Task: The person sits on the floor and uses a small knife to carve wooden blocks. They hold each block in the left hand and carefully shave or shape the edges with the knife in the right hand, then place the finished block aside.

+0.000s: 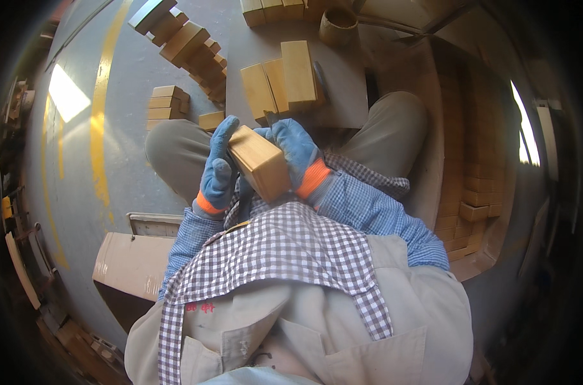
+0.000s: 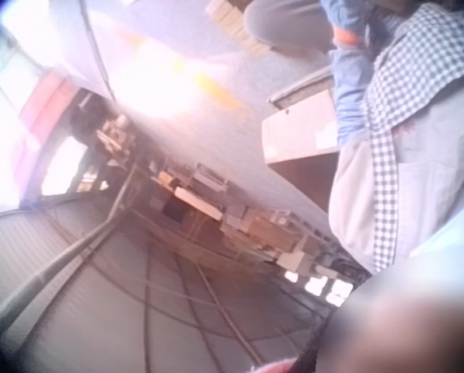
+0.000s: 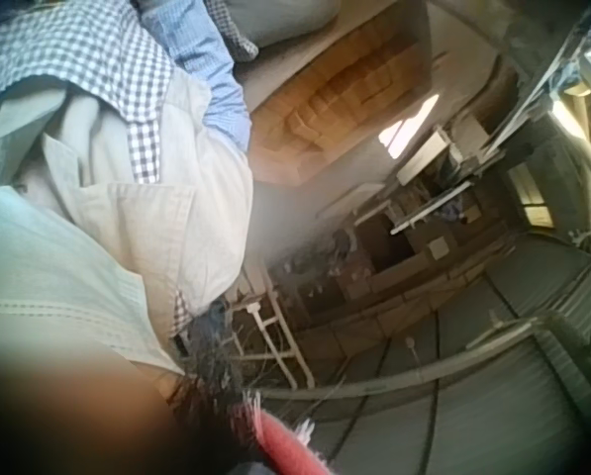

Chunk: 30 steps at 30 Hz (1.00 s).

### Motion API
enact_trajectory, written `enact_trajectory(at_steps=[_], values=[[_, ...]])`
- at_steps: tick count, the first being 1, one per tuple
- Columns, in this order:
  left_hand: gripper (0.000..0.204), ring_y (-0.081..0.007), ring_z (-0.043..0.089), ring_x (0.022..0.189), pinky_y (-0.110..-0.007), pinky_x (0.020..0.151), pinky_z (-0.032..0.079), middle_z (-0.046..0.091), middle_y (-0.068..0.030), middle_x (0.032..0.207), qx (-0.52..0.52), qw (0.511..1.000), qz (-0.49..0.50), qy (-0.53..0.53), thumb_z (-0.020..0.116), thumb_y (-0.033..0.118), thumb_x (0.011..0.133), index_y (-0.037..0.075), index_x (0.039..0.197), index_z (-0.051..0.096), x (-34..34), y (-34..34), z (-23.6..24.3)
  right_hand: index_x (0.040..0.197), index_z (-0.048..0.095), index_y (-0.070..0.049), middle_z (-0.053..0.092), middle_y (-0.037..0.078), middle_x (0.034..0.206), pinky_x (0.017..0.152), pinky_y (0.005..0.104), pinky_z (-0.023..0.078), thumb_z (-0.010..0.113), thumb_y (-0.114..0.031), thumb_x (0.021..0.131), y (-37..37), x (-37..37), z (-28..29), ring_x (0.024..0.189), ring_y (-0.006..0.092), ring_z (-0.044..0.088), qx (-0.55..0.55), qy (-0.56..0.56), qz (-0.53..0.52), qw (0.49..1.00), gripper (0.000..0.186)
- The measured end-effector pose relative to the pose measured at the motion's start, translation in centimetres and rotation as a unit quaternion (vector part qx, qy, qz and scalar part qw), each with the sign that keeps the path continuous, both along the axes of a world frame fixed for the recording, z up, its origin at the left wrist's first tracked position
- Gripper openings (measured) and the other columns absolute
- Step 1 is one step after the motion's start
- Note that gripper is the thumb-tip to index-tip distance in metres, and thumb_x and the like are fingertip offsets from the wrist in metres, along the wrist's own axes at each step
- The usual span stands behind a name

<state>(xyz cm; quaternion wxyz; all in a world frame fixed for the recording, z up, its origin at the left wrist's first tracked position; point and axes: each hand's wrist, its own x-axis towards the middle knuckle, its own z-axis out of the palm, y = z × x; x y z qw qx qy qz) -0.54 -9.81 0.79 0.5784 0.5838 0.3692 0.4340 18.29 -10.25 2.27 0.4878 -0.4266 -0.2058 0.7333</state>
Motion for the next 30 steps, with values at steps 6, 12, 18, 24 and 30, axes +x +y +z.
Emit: enact_trajectory(at_steps=[6, 12, 18, 24, 30], values=[[0.085, -0.0236, 0.050, 0.124, -0.040, 0.108, 0.039, 0.052, -0.0117, 0.133, -0.199, 0.954, 0.106, -0.197, 0.057, 0.068, 0.085, 0.006, 0.141, 0.041, 2.1, -0.6, -1.1, 0.104, 0.054, -0.005, 0.066, 0.012, 0.112, 0.087, 0.0298, 0.053, 0.041, -0.027, 0.105, -0.2, -1.9, -0.3, 0.096, 0.0161, 0.064, 0.102, -0.159, -0.010, 0.982, 0.026], [0.078, -0.0260, 0.056, 0.118, -0.043, 0.103, 0.046, 0.057, -0.0093, 0.129, -0.398, 0.803, 0.004, -0.444, 0.050, 0.068, 0.087, 0.008, 0.137, 0.046, 2.5, -0.8, -0.9, 0.097, 0.058, -0.005, 0.057, -0.001, 0.079, 0.064, 0.0238, 0.045, 0.054, -0.024, 0.099, 0.3, -2.0, -0.4, 0.070, 0.0061, 0.050, 0.126, -0.224, -0.036, 0.966, 0.020], [0.072, -0.0279, 0.056, 0.119, -0.047, 0.104, 0.045, 0.058, -0.0096, 0.128, -0.434, 0.742, -0.016, -0.510, 0.053, 0.062, 0.089, 0.008, 0.136, 0.048, 2.2, -0.8, -1.2, 0.094, 0.059, -0.005, 0.055, -0.001, 0.077, 0.064, 0.0232, 0.044, 0.055, -0.020, 0.096, 0.5, -2.1, -1.4, 0.069, 0.0058, 0.049, 0.087, -0.192, -0.051, 0.976, 0.016], [0.075, -0.0272, 0.056, 0.118, -0.047, 0.104, 0.045, 0.058, -0.0101, 0.126, -0.433, 0.773, -0.010, -0.464, 0.056, 0.064, 0.085, 0.007, 0.134, 0.049, 2.4, -0.4, -0.1, 0.100, 0.057, -0.003, 0.066, 0.008, 0.107, 0.084, 0.0256, 0.049, 0.047, -0.014, 0.100, 0.4, -1.4, -1.8, 0.091, 0.0116, 0.060, 0.083, -0.172, -0.014, 0.981, 0.015], [0.070, -0.0250, 0.056, 0.116, -0.042, 0.101, 0.047, 0.057, -0.0106, 0.122, -0.343, 0.895, -0.010, -0.283, 0.081, 0.032, 0.078, 0.006, 0.132, 0.044, 1.8, -0.8, 1.7, 0.102, 0.057, -0.002, 0.066, 0.008, 0.100, 0.086, 0.0282, 0.052, 0.048, -0.017, 0.101, 0.0, -0.9, -0.3, 0.092, 0.0139, 0.063, 0.092, -0.126, -0.011, 0.988, 0.017]])
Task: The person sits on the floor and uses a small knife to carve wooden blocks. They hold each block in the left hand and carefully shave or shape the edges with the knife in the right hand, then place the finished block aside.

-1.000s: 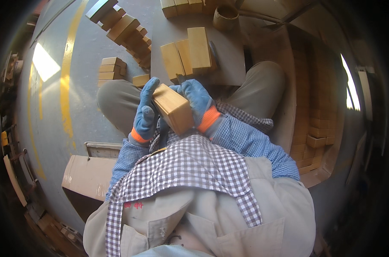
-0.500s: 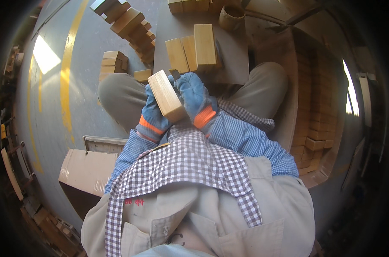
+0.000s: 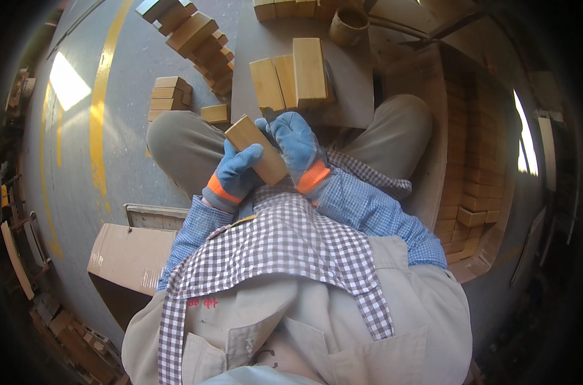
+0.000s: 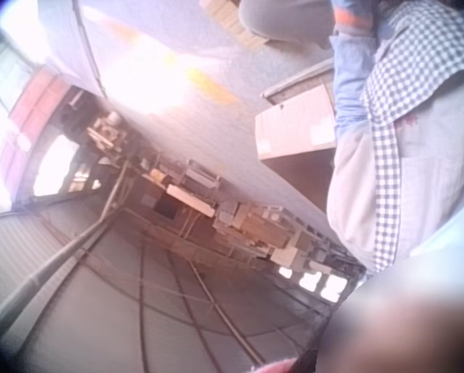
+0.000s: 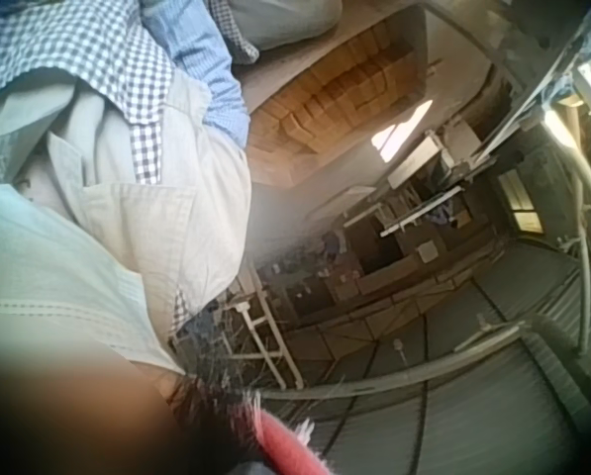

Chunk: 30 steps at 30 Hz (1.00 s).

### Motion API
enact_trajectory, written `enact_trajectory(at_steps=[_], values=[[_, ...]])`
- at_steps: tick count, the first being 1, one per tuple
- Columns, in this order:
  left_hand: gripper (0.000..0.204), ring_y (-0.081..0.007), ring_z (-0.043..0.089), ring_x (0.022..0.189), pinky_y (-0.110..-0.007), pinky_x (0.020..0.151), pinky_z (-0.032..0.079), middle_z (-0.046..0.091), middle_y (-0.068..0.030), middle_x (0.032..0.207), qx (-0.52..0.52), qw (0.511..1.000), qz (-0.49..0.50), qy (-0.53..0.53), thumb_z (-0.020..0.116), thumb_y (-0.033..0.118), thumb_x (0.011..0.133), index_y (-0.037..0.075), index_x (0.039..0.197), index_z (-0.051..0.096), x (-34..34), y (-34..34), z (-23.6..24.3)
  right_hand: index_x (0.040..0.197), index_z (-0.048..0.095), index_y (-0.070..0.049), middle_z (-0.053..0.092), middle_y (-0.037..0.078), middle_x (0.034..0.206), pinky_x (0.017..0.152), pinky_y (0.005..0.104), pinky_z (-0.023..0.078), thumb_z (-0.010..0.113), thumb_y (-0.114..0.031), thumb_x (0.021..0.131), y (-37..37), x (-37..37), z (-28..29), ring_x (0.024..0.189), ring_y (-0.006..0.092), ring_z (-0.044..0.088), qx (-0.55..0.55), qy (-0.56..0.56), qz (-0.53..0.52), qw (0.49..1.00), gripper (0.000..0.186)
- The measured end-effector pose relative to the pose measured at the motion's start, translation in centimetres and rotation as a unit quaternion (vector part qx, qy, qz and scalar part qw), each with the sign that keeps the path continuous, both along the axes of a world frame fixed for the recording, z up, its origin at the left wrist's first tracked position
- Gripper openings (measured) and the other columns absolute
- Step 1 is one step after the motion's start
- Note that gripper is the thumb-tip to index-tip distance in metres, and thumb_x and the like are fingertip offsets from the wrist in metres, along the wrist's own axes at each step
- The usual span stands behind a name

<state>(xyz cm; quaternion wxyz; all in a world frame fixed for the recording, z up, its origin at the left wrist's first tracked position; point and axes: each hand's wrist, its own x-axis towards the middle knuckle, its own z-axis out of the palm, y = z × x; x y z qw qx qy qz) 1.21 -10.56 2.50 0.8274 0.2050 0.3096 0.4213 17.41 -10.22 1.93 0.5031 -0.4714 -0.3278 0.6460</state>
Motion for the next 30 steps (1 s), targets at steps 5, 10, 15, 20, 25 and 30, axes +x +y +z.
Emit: enact_trajectory(at_steps=[5, 10, 15, 20, 25, 30], values=[[0.089, -0.0205, 0.056, 0.110, -0.034, 0.096, 0.047, 0.052, -0.0085, 0.120, 0.304, 0.879, 0.046, 0.366, 0.088, 0.017, 0.062, 0.006, 0.132, 0.033, -0.3, 0.8, -1.7, 0.106, 0.056, -0.002, 0.068, 0.014, 0.107, 0.094, 0.0331, 0.053, 0.049, -0.020, 0.102, -0.2, 0.4, 0.9, 0.102, 0.0213, 0.066, 0.026, 0.059, -0.009, 0.998, 0.019], [0.091, -0.0201, 0.056, 0.110, -0.034, 0.097, 0.047, 0.052, -0.0088, 0.120, 0.282, 0.907, 0.029, 0.313, 0.088, 0.019, 0.062, 0.007, 0.133, 0.033, -0.5, 0.9, -2.6, 0.105, 0.057, -0.003, 0.068, 0.014, 0.108, 0.093, 0.0337, 0.053, 0.048, -0.020, 0.102, -0.4, 0.6, 0.9, 0.101, 0.0211, 0.067, 0.001, 0.076, -0.012, 0.997, 0.020], [0.089, -0.0203, 0.056, 0.109, -0.035, 0.097, 0.047, 0.053, -0.0090, 0.120, 0.293, 0.902, 0.023, 0.317, 0.087, 0.018, 0.063, 0.008, 0.133, 0.033, -0.7, 0.9, -2.1, 0.105, 0.057, -0.003, 0.068, 0.014, 0.108, 0.093, 0.0337, 0.053, 0.049, -0.020, 0.102, -0.4, 0.6, 0.5, 0.101, 0.0204, 0.067, 0.004, 0.069, -0.013, 0.998, 0.020], [0.088, -0.0211, 0.056, 0.110, -0.035, 0.098, 0.046, 0.053, -0.0096, 0.120, 0.360, 0.851, -0.002, 0.382, 0.087, 0.018, 0.063, 0.008, 0.133, 0.033, -0.8, 1.4, -2.2, 0.106, 0.058, -0.003, 0.068, 0.014, 0.108, 0.094, 0.0339, 0.053, 0.049, -0.021, 0.102, -0.3, 0.7, 0.5, 0.101, 0.0206, 0.067, 0.001, 0.069, -0.004, 0.998, 0.020], [0.087, -0.0221, 0.054, 0.113, -0.036, 0.100, 0.044, 0.053, -0.0104, 0.120, 0.281, 0.908, 0.013, 0.311, 0.085, 0.018, 0.065, 0.007, 0.133, 0.033, -0.8, 1.0, -2.3, 0.106, 0.057, -0.002, 0.067, 0.012, 0.107, 0.092, 0.0324, 0.053, 0.046, -0.022, 0.103, -0.3, 0.7, 0.9, 0.101, 0.0189, 0.066, 0.011, 0.043, 0.010, 0.999, 0.023], [0.088, -0.0219, 0.056, 0.110, -0.036, 0.097, 0.047, 0.052, -0.0110, 0.121, 0.335, 0.875, -0.010, 0.350, 0.086, 0.017, 0.065, 0.005, 0.133, 0.032, -0.9, 0.8, -2.5, 0.104, 0.058, 0.000, 0.066, 0.008, 0.100, 0.084, 0.0270, 0.053, 0.045, -0.015, 0.102, 0.0, 1.2, 1.9, 0.092, 0.0127, 0.064, 0.031, -0.147, 0.039, 0.988, 0.020]])
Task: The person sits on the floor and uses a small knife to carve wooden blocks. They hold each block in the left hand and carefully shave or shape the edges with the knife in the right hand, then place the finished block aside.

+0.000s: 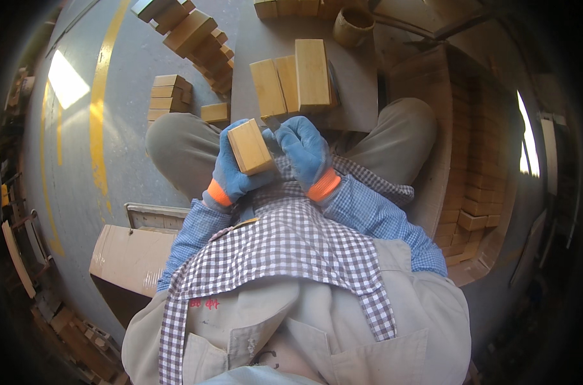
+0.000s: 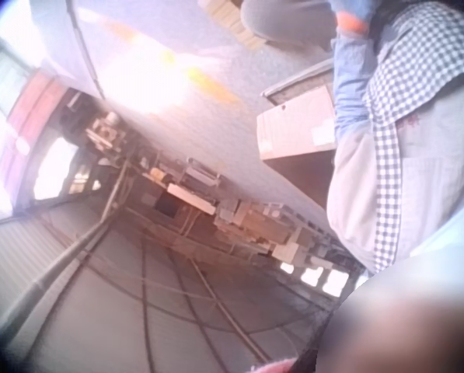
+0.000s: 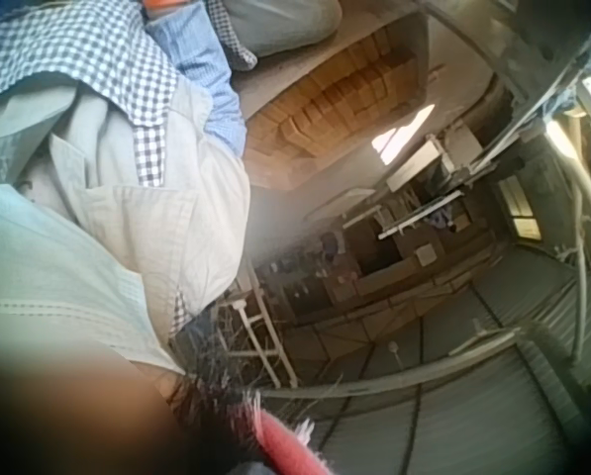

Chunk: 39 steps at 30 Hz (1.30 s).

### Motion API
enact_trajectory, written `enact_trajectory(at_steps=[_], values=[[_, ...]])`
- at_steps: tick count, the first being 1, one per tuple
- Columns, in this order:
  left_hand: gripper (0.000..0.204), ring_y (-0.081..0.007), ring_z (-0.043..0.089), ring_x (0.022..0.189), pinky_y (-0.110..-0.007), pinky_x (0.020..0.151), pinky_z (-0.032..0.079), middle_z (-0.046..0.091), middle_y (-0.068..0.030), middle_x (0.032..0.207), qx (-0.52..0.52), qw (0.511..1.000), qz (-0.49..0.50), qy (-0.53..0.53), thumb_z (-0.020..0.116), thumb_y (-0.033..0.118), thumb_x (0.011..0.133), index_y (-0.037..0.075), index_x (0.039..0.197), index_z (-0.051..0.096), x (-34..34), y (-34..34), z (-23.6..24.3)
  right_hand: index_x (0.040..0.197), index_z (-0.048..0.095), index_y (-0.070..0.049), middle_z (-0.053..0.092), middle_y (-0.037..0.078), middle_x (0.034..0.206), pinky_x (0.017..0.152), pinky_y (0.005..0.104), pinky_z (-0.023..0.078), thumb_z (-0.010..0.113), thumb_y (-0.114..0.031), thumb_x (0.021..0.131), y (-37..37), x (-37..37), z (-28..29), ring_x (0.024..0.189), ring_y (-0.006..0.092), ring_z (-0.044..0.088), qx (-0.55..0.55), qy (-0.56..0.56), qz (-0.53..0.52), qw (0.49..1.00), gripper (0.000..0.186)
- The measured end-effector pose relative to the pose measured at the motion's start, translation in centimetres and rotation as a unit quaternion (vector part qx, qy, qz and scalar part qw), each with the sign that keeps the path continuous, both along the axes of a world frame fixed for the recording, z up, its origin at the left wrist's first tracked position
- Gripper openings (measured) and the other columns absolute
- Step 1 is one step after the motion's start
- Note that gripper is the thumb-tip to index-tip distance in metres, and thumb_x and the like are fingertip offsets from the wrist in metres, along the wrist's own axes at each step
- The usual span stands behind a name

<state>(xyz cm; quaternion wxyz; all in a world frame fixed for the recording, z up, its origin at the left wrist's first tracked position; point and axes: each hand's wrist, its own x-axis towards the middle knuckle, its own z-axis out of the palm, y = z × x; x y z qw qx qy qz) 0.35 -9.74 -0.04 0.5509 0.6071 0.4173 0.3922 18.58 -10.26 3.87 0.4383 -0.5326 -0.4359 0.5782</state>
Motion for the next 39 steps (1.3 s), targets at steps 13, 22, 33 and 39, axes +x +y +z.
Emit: enact_trajectory(at_steps=[13, 22, 33, 39], values=[[0.090, -0.0246, 0.056, 0.114, -0.039, 0.099, 0.048, 0.053, -0.0136, 0.124, -0.084, 0.995, -0.038, -0.035, 0.088, 0.018, 0.063, 0.007, 0.135, 0.034, 0.3, -0.2, 0.9, 0.110, 0.066, -0.005, 0.067, 0.007, 0.096, 0.077, 0.0298, 0.055, 0.060, -0.003, 0.090, 1.8, 1.5, 1.8, 0.085, 0.0181, 0.065, 0.250, -0.178, 0.065, 0.950, 0.021], [0.092, -0.0271, 0.057, 0.115, -0.042, 0.099, 0.049, 0.053, -0.0148, 0.125, -0.088, 0.993, -0.071, -0.041, 0.089, 0.021, 0.062, 0.008, 0.136, 0.035, 0.7, 0.0, 0.9, 0.105, 0.071, -0.015, 0.066, 0.005, 0.098, 0.083, 0.0364, 0.055, 0.070, -0.013, 0.081, 2.7, 2.6, 4.4, 0.093, 0.0242, 0.063, 0.318, -0.398, 0.178, 0.842, 0.023], [0.096, -0.0272, 0.055, 0.118, -0.042, 0.102, 0.047, 0.052, -0.0133, 0.127, -0.113, 0.989, -0.083, -0.038, 0.090, 0.022, 0.060, 0.009, 0.137, 0.036, 0.4, 0.1, 0.6, 0.101, 0.071, -0.014, 0.064, 0.002, 0.097, 0.076, 0.0333, 0.057, 0.072, -0.021, 0.081, 2.9, 1.8, 4.4, 0.089, 0.0202, 0.061, 0.370, -0.478, 0.190, 0.774, 0.021], [0.094, -0.0280, 0.057, 0.116, -0.042, 0.100, 0.049, 0.053, -0.0152, 0.126, -0.102, 0.991, -0.076, -0.032, 0.090, 0.026, 0.060, 0.007, 0.136, 0.037, 0.6, 0.1, 0.5, 0.099, 0.071, -0.013, 0.063, 0.001, 0.094, 0.074, 0.0323, 0.057, 0.072, -0.021, 0.082, 2.8, 2.0, 4.6, 0.087, 0.0194, 0.060, 0.378, -0.505, 0.188, 0.753, 0.020]])
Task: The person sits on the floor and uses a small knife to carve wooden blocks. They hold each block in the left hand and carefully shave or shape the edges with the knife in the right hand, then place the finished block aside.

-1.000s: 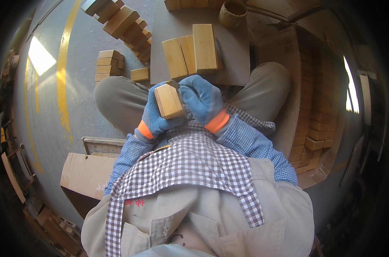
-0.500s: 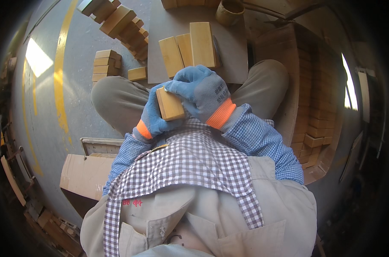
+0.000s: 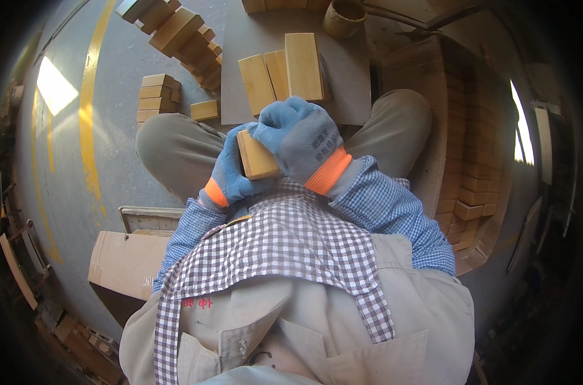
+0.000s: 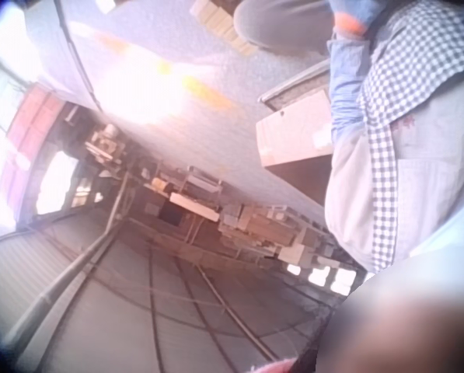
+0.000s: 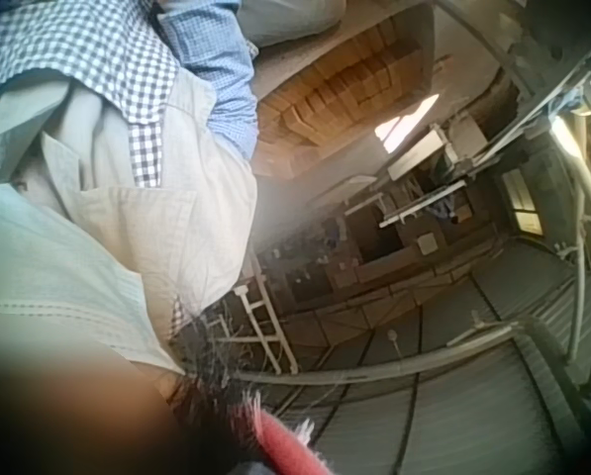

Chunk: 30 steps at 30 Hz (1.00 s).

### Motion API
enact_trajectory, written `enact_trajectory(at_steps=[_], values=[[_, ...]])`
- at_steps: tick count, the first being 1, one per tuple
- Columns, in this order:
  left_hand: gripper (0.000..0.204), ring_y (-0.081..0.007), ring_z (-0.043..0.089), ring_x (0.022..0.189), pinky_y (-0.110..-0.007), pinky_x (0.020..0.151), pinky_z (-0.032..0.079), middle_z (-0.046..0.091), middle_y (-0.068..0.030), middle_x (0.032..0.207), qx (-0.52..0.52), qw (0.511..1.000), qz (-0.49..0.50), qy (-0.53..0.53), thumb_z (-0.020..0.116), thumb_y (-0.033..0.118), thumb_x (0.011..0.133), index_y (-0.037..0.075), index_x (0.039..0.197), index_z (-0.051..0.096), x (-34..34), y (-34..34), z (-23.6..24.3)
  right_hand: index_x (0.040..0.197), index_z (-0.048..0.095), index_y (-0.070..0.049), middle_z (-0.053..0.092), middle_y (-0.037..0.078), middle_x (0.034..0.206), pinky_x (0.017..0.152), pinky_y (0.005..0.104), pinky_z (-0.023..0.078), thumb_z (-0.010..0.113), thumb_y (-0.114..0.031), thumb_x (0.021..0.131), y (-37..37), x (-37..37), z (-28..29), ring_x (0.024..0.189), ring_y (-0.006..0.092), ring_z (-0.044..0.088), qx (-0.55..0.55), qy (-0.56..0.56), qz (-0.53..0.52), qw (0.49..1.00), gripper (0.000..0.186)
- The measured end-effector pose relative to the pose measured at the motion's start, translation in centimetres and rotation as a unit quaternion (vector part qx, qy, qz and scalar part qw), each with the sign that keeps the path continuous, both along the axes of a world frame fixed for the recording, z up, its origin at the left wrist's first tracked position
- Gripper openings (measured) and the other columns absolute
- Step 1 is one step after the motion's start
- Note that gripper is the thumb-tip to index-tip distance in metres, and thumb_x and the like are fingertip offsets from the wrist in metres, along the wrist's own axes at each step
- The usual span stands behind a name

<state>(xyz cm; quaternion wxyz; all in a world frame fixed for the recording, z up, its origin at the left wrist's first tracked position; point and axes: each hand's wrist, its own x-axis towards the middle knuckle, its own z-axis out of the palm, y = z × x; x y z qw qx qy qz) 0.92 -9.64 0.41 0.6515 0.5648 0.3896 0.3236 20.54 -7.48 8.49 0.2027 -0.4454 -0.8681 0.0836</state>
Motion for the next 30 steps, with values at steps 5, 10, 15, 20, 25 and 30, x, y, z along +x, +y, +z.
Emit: enact_trajectory(at_steps=[5, 10, 15, 20, 25, 30], values=[[0.094, -0.0281, 0.057, 0.116, -0.042, 0.099, 0.049, 0.053, -0.0155, 0.126, -0.012, 1.000, 0.002, 0.008, 0.090, 0.027, 0.061, 0.006, 0.136, 0.037, -0.1, 0.0, 0.2, 0.097, 0.072, -0.011, 0.062, 0.002, 0.093, 0.072, 0.0327, 0.057, 0.072, -0.019, 0.080, 0.1, -0.5, 0.0, 0.085, 0.0192, 0.059, 0.011, 0.013, 0.001, 1.000, 0.019], [0.093, -0.0273, 0.057, 0.115, -0.042, 0.099, 0.050, 0.054, -0.0152, 0.125, -0.011, 1.000, 0.003, 0.008, 0.090, 0.026, 0.061, 0.006, 0.136, 0.038, 0.0, 0.0, 0.4, 0.098, 0.072, -0.010, 0.063, 0.003, 0.094, 0.070, 0.0325, 0.056, 0.072, -0.018, 0.079, 0.2, -0.4, 0.0, 0.085, 0.0194, 0.060, 0.021, -0.023, -0.001, 1.000, 0.021], [0.097, -0.0248, 0.054, 0.118, -0.041, 0.103, 0.045, 0.052, -0.0122, 0.128, -0.062, 0.998, 0.002, -0.010, 0.091, 0.022, 0.059, 0.008, 0.137, 0.036, -0.2, 0.0, 1.1, 0.104, 0.071, -0.010, 0.063, 0.003, 0.094, 0.070, 0.0324, 0.056, 0.071, -0.019, 0.083, 0.6, -0.5, 0.1, 0.086, 0.0200, 0.060, 0.015, 0.049, -0.033, 0.998, 0.023], [0.096, -0.0246, 0.053, 0.120, -0.040, 0.105, 0.043, 0.051, -0.0121, 0.130, -0.065, 0.998, -0.010, -0.009, 0.090, 0.022, 0.060, 0.007, 0.137, 0.036, 0.1, 0.1, 1.8, 0.113, 0.068, -0.010, 0.060, 0.006, 0.094, 0.072, 0.0341, 0.056, 0.069, -0.020, 0.086, 1.2, -2.8, -0.5, 0.089, 0.0216, 0.061, -0.042, 0.030, -0.053, 0.997, 0.029], [0.096, -0.0254, 0.053, 0.120, -0.040, 0.105, 0.043, 0.051, -0.0130, 0.130, 0.010, 0.998, -0.037, 0.051, 0.090, 0.025, 0.061, 0.006, 0.138, 0.035, 0.0, -0.3, 1.8, 0.119, 0.066, -0.011, 0.058, 0.008, 0.095, 0.070, 0.0360, 0.055, 0.069, -0.018, 0.085, 3.0, -4.6, -1.3, 0.089, 0.0241, 0.061, -0.048, -0.058, -0.083, 0.994, 0.035], [0.091, -0.0265, 0.054, 0.119, -0.039, 0.103, 0.044, 0.051, -0.0123, 0.128, 0.025, 0.999, -0.019, 0.024, 0.088, 0.023, 0.062, 0.007, 0.137, 0.038, -1.1, 0.4, 1.8, 0.122, 0.064, -0.012, 0.059, 0.008, 0.088, 0.067, 0.0332, 0.054, 0.070, -0.014, 0.085, 5.0, -4.7, -0.5, 0.081, 0.0239, 0.060, 0.008, -0.085, -0.126, 0.988, 0.038]])
